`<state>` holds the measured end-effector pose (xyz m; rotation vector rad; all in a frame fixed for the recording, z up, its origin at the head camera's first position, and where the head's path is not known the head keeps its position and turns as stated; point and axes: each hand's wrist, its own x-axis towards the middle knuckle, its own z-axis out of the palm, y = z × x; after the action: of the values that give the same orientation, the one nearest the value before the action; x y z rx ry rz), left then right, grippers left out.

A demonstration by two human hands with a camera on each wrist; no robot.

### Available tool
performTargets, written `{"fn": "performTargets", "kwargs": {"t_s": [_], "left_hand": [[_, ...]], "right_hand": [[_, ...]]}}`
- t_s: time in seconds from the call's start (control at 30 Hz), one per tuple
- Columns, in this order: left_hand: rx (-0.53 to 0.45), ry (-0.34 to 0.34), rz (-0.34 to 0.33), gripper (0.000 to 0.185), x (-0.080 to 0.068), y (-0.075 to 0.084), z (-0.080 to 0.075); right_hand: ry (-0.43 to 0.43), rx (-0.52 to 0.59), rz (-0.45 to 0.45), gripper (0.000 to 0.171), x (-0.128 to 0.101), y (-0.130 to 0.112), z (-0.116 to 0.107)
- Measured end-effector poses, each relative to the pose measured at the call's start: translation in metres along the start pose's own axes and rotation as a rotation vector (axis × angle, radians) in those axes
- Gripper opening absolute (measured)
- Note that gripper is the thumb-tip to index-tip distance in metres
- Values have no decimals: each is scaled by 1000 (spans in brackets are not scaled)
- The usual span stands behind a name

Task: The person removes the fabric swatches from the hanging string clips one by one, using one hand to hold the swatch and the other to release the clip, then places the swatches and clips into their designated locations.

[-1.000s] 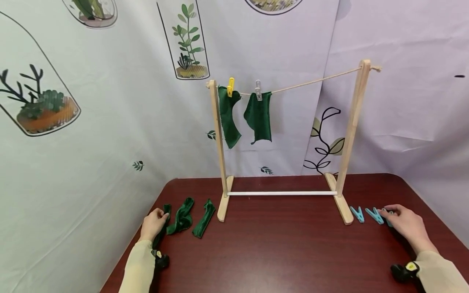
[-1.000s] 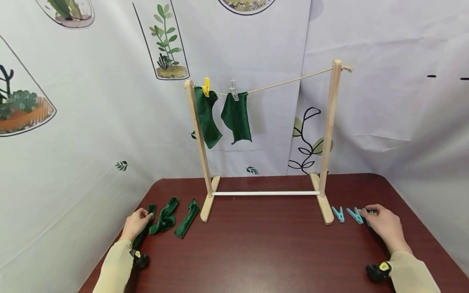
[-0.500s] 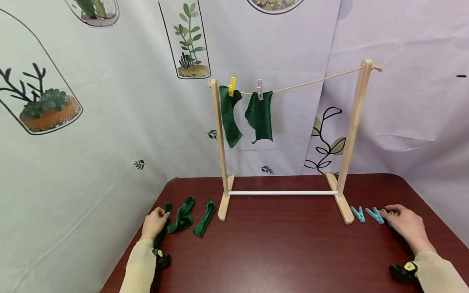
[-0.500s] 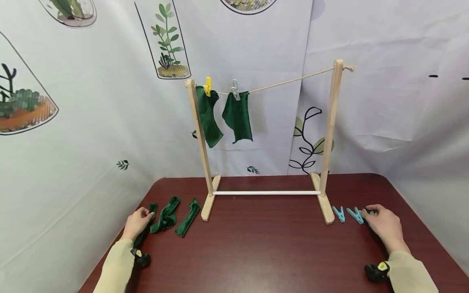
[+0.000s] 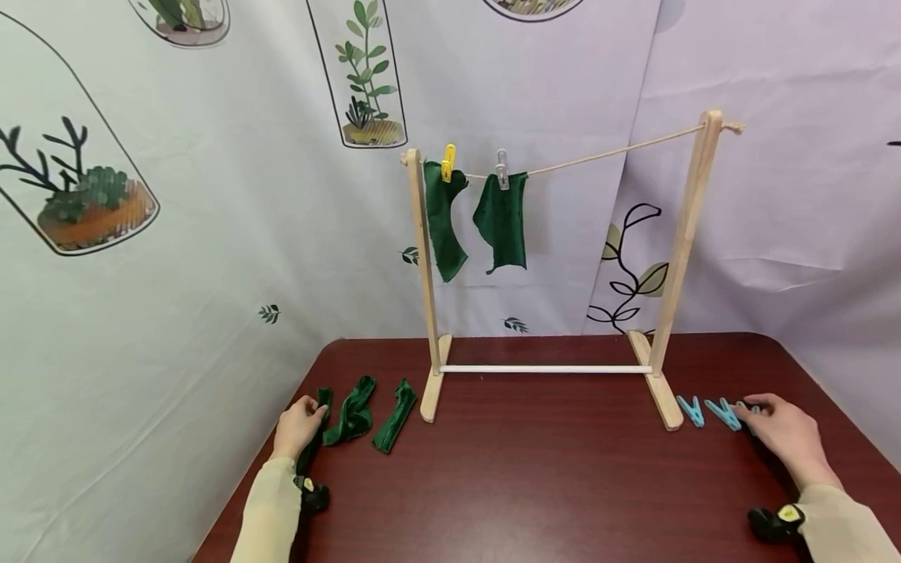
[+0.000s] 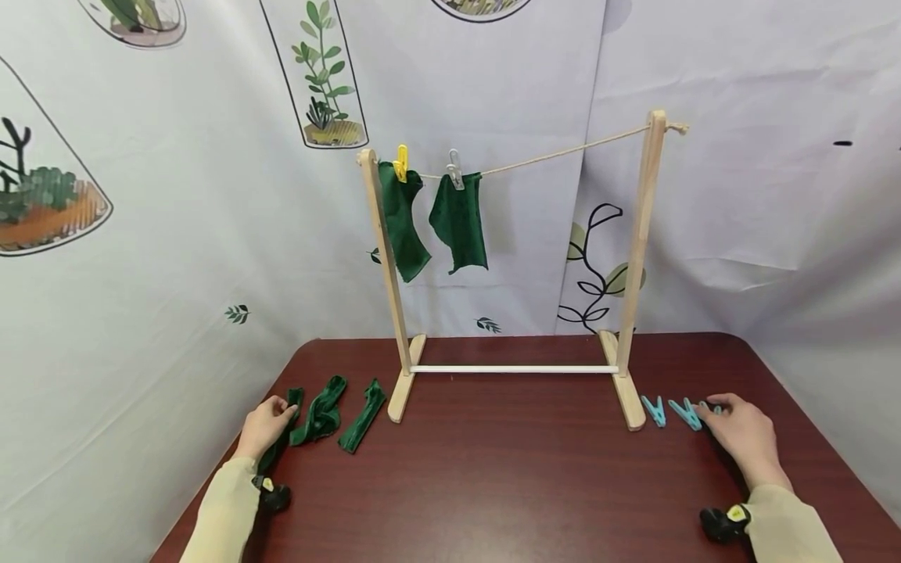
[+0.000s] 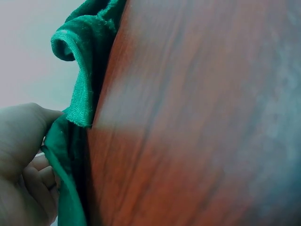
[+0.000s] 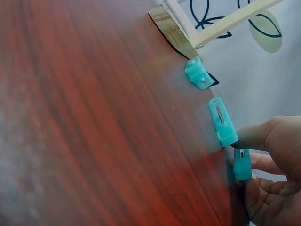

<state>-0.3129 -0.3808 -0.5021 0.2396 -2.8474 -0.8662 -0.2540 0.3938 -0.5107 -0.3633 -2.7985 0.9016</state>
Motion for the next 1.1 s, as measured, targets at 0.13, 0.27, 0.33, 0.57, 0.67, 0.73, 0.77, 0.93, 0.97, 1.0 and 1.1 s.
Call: {"fn": "performTargets", "kwargs": {"t_s": [0.13, 0.27, 0.33, 0.57, 0.67, 0.73, 0.77, 0.93, 0.97, 1.0, 1.1], "left_hand": [[-18, 10, -8, 23, 1, -1, 0], [-39, 14, 2, 26, 2, -2, -1], [-56, 11, 4, 27, 1, -3, -3], [-85, 52, -1, 32, -6, -8, -12], [-80, 58, 20, 34, -8, -6, -15], [-76, 61, 34, 34, -8, -2, -16], [-75, 63, 35, 34, -9, 0, -17], [-63, 105, 60, 28, -10, 8, -16], [-63, 115, 64, 26, -10, 10, -15], [-64, 121, 70, 25, -10, 11, -15], [-65, 122, 86, 23, -11, 17, -12]], "right_hand": [[-8, -6, -4, 59, -2, -2, -3], [-28, -10, -26, 61, -2, -2, -6], [-44, -8, -43, 63, -2, 0, -7], [-58, 42, -21, 69, -6, 3, -6], [-78, 66, 2, 74, -8, 5, -8], [-91, 78, 12, 76, -10, 7, -10], [-90, 79, 12, 76, -10, 6, -11], [-71, 60, -18, 70, -10, 2, -14], [-63, 56, -25, 69, -10, 1, -15], [-57, 53, -31, 68, -10, 0, -15], [-36, 52, -46, 65, -11, -2, -16]]}}
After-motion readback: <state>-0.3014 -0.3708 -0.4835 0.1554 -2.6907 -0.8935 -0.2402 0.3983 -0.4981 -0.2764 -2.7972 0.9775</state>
